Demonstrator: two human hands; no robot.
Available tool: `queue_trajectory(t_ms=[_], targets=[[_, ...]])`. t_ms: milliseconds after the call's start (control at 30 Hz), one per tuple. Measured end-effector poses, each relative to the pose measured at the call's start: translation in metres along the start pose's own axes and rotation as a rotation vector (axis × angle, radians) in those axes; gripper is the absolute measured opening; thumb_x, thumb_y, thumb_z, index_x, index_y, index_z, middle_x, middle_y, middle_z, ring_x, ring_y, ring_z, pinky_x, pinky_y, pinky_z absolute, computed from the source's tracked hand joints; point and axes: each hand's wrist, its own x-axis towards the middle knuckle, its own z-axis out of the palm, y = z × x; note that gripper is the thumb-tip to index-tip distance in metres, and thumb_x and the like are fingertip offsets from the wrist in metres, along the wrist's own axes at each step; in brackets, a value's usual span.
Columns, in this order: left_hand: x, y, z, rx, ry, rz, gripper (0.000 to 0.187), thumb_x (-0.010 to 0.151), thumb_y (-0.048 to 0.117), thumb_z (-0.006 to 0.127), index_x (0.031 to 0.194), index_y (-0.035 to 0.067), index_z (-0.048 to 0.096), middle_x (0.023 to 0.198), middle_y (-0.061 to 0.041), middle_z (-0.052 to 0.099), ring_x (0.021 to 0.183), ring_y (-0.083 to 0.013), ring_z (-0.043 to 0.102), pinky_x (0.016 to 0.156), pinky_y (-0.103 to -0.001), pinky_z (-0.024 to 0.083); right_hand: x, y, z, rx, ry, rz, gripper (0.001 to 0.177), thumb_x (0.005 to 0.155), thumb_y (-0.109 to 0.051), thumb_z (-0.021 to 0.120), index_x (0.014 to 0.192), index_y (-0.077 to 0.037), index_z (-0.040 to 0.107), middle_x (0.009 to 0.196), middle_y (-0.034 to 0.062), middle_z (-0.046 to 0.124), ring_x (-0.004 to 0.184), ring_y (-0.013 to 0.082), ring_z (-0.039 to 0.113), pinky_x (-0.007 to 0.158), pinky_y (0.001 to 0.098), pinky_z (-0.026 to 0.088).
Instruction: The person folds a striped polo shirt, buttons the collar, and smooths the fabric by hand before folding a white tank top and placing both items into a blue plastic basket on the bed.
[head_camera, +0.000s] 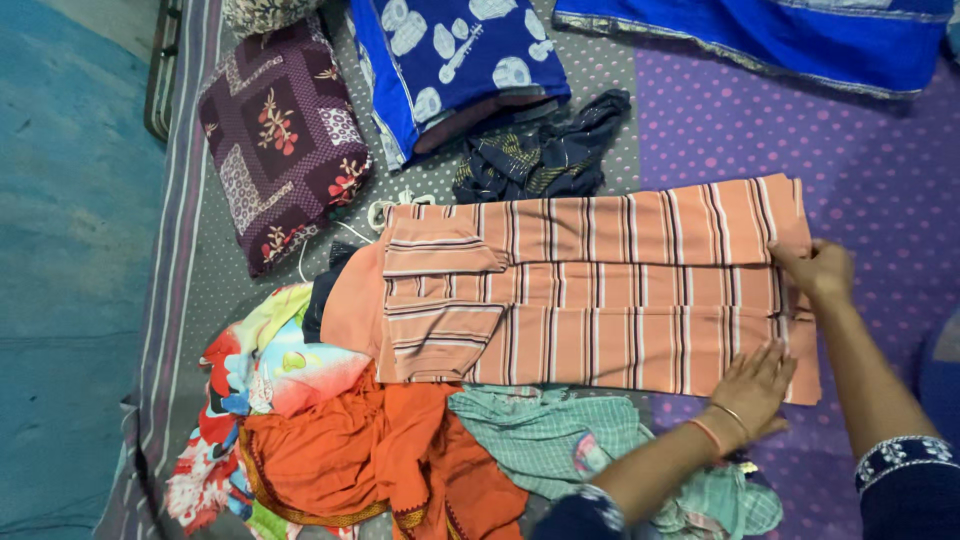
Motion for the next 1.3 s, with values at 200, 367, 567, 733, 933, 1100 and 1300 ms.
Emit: queue_trajectory(t_ms=[200, 367, 567, 733, 933, 1100, 1300], targets=[[0.017, 0.033, 0.025, 0.203, 0.074, -0.128, 0.112, 0.074, 0.062, 0.071, 0.164, 0.006, 0.034, 0.165, -0.034, 0.033, 0.156, -0.0481, 0.031, 0.118, -0.07, 0.03, 0.011, 0.004, -0.004, 0.56, -0.16, 0.231, 0.043, 0.084, -0.025, 0.084, 0.118, -0.002, 0.071, 0.101, 0.01, 0.077, 0.088, 0.0186, 0.071, 0.084, 0.0315, 0.055], [0.04, 0.037, 0.06, 0.562, 0.112, -0.148, 0.073, 0.105, 0.044, 0.058, 0.159, -0.001, 0.037, 0.153, -0.037, 0.044, 0.146, -0.0525, 0.041, 0.102, -0.07, 0.043, 0.023, -0.009, 0.003, 0.469, -0.292, 0.309, 0.057, 0.085, -0.026, 0.089, 0.125, 0.008, 0.066, 0.113, 0.0177, 0.072, 0.103, 0.0289, 0.07, 0.093, 0.0435, 0.053], [0.051, 0.023, 0.064, -0.017, 0.148, -0.181, 0.051, 0.104, 0.034, 0.051, 0.148, 0.008, 0.053, 0.148, -0.034, 0.055, 0.142, -0.0475, 0.052, 0.096, -0.068, 0.048, 0.017, -0.017, 0.001, 0.585, -0.252, 0.262, 0.058, 0.078, -0.016, 0.087, 0.129, 0.0, 0.065, 0.114, 0.0143, 0.072, 0.099, 0.0246, 0.07, 0.087, 0.0385, 0.057], [0.03, -0.047, 0.013, -0.833, -0.014, -0.026, 0.046, 0.111, 0.036, 0.044, 0.153, 0.019, 0.049, 0.145, -0.018, 0.061, 0.135, -0.0375, 0.059, 0.113, -0.046, 0.047, 0.028, -0.041, -0.01, 0.504, -0.332, 0.411, 0.045, 0.083, -0.016, 0.084, 0.122, -0.002, 0.067, 0.11, 0.0138, 0.073, 0.089, 0.0239, 0.069, 0.074, 0.0373, 0.057], [0.01, -0.072, -0.006, -1.277, 0.023, -0.023, 0.047, 0.11, 0.029, 0.048, 0.151, 0.008, 0.053, 0.147, -0.019, 0.059, 0.134, -0.0317, 0.056, 0.114, -0.04, 0.042, 0.021, -0.081, -0.018, 0.64, -0.454, 0.405, 0.035, 0.093, -0.022, 0.079, 0.12, -0.003, 0.068, 0.102, 0.0071, 0.071, 0.082, 0.0172, 0.064, 0.059, 0.031, 0.046], [-0.016, -0.107, -0.017, -1.068, 0.461, 0.212, 0.04, 0.116, 0.032, 0.048, 0.139, 0.001, 0.058, 0.131, -0.014, 0.062, 0.116, -0.0233, 0.058, 0.101, -0.033, 0.045, -0.006, -0.141, -0.019, 0.955, -0.418, 0.2, 0.021, 0.097, -0.001, 0.069, 0.118, 0.002, 0.064, 0.103, 0.0104, 0.07, 0.09, 0.0218, 0.071, 0.075, 0.032, 0.061], [-0.085, -0.175, -0.043, -1.993, 0.102, -0.133, 0.036, 0.12, 0.028, 0.053, 0.121, -0.004, 0.068, 0.098, -0.008, 0.068, 0.086, -0.0148, 0.06, 0.078, -0.029, 0.047, -0.043, -0.22, 0.04, 1.186, -0.369, 0.11, 0.026, 0.091, 0.007, 0.064, 0.116, -0.002, 0.066, 0.104, 0.0064, 0.073, 0.091, 0.0201, 0.073, 0.086, 0.0355, 0.06]])
